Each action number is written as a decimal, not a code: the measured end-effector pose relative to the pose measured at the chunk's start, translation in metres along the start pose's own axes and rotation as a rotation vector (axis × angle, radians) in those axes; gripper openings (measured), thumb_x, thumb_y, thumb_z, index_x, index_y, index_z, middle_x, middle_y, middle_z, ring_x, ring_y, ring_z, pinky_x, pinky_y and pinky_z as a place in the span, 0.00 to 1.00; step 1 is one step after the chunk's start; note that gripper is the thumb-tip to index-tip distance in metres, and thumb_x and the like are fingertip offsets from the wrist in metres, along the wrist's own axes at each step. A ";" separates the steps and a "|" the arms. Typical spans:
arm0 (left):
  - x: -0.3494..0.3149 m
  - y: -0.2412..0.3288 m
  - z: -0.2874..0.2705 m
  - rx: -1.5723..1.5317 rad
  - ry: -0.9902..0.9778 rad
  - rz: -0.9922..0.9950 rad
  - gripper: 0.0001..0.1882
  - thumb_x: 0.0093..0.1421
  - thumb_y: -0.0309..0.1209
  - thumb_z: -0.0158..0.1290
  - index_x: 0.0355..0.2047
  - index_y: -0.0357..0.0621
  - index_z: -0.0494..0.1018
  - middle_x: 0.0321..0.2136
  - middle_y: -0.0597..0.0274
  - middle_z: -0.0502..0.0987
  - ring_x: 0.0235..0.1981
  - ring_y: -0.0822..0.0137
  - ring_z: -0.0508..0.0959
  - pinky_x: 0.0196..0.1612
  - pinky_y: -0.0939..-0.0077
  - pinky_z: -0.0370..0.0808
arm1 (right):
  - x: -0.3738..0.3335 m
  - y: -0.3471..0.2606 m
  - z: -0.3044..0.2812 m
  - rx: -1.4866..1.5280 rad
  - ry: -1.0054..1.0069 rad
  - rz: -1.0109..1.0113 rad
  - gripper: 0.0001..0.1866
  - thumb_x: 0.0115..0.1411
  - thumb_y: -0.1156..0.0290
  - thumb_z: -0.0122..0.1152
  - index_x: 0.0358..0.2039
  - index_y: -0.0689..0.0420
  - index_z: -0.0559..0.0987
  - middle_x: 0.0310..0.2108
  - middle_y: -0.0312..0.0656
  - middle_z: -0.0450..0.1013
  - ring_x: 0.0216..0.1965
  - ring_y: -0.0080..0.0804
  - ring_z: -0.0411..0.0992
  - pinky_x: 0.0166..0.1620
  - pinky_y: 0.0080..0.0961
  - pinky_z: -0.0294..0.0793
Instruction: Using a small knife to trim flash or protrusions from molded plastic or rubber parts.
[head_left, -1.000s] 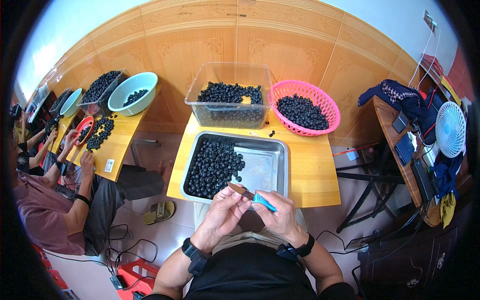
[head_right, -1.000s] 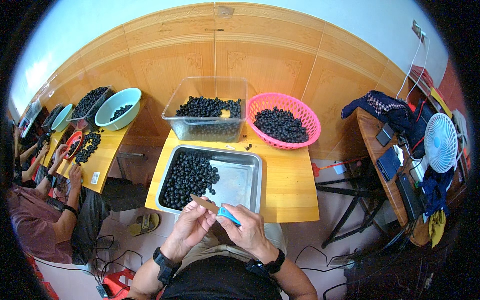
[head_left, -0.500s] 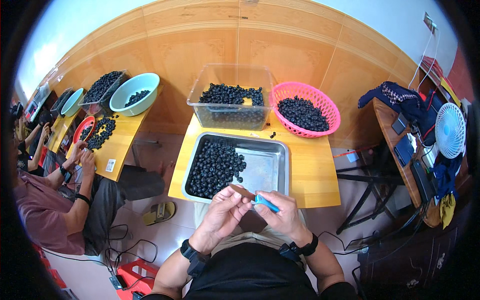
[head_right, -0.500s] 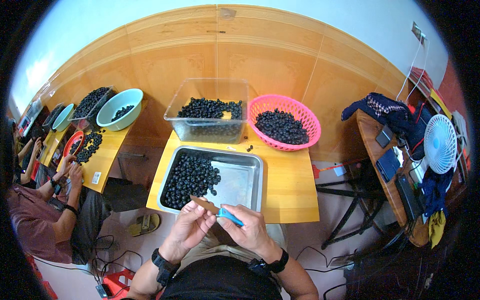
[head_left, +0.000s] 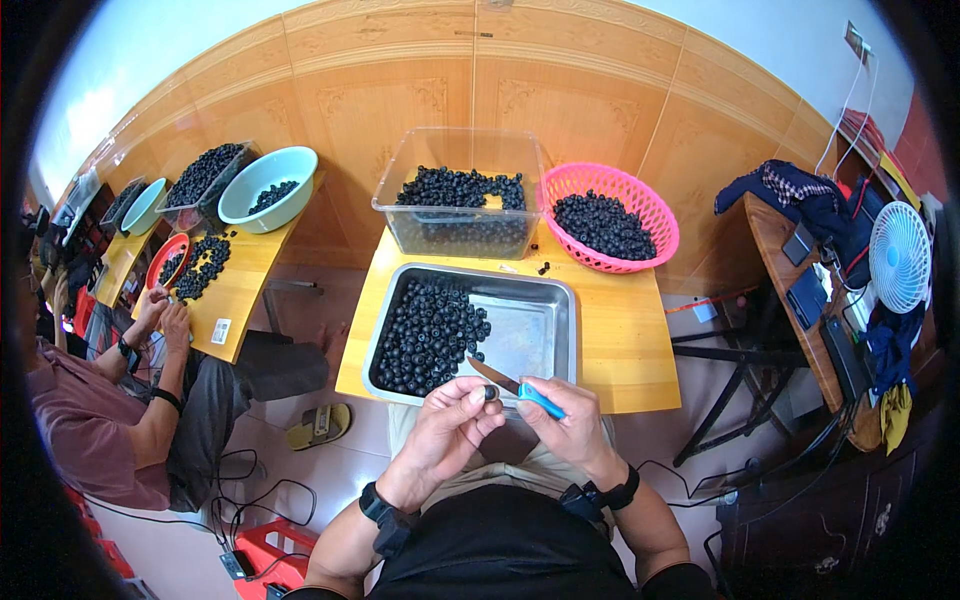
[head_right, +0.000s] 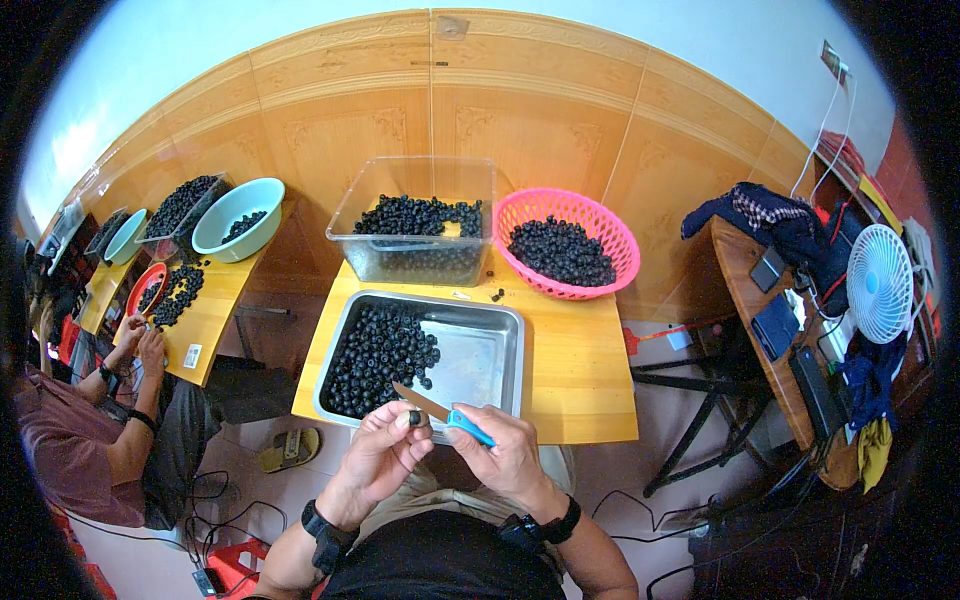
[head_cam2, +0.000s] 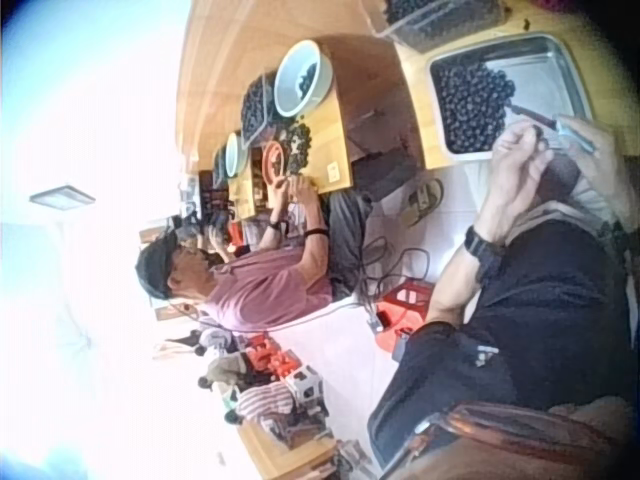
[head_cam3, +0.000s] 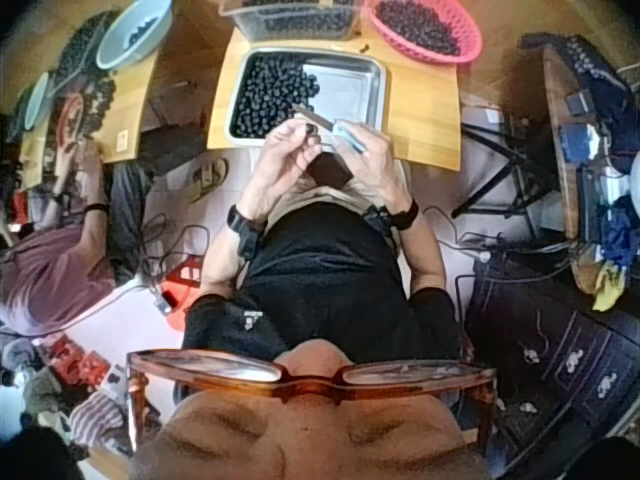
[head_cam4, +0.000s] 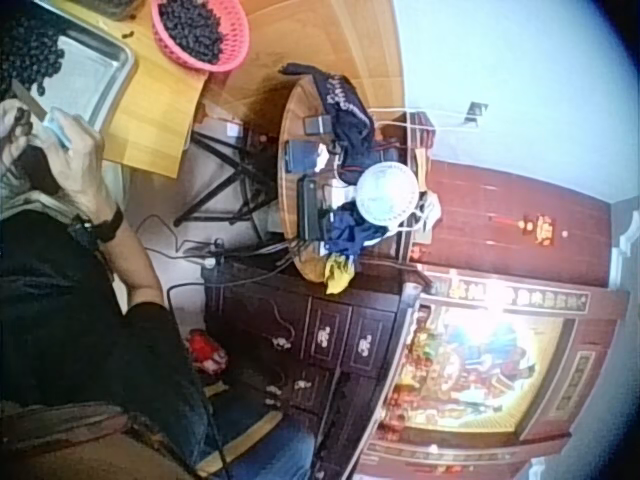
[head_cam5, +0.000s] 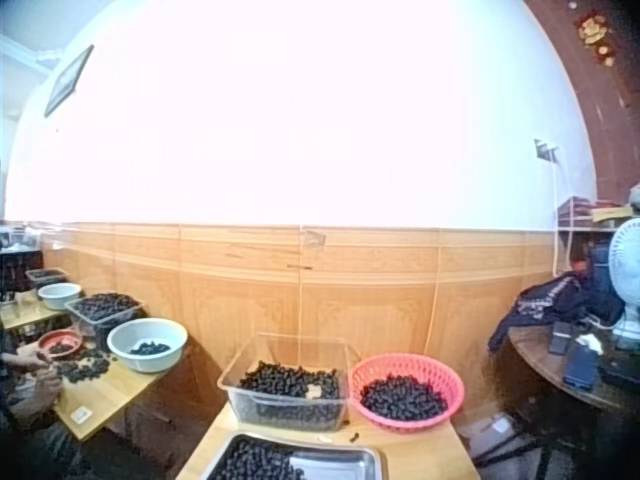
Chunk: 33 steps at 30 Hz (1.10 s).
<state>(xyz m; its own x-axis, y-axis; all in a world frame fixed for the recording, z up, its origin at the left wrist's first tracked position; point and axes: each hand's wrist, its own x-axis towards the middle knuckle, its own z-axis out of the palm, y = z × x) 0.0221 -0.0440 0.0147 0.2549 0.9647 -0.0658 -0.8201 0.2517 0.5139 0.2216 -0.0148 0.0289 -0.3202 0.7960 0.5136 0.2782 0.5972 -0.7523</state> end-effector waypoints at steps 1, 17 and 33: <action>0.000 0.000 -0.001 0.000 0.000 -0.001 0.08 0.65 0.27 0.58 0.44 0.41 0.77 0.35 0.63 0.79 0.36 0.71 0.80 0.45 0.72 0.84 | 0.000 0.000 -0.001 0.012 -0.008 0.014 0.18 0.62 0.64 0.68 0.46 0.64 0.82 0.27 0.49 0.77 0.26 0.38 0.79 0.29 0.28 0.75; -0.007 -0.005 -0.014 0.155 0.060 -0.079 0.10 0.63 0.19 0.56 0.46 0.35 0.76 0.36 0.57 0.82 0.37 0.67 0.84 0.42 0.73 0.85 | 0.003 -0.008 0.012 -0.006 -0.096 -0.089 0.18 0.53 0.78 0.72 0.45 0.58 0.80 0.32 0.45 0.75 0.30 0.41 0.78 0.32 0.33 0.77; 0.053 0.019 -0.023 2.197 -0.019 0.488 0.07 0.56 0.28 0.57 0.35 0.42 0.81 0.36 0.53 0.79 0.39 0.52 0.81 0.40 0.59 0.80 | 0.147 0.111 -0.094 -0.441 0.577 0.115 0.19 0.60 0.67 0.69 0.47 0.64 0.80 0.36 0.54 0.80 0.36 0.43 0.80 0.40 0.33 0.76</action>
<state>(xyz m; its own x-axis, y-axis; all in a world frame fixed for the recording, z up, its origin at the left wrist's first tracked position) 0.0085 0.0134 0.0009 0.2882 0.9027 0.3194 0.8564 -0.3922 0.3358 0.2908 0.1780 0.0594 0.2264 0.7083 0.6686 0.6590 0.3941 -0.6406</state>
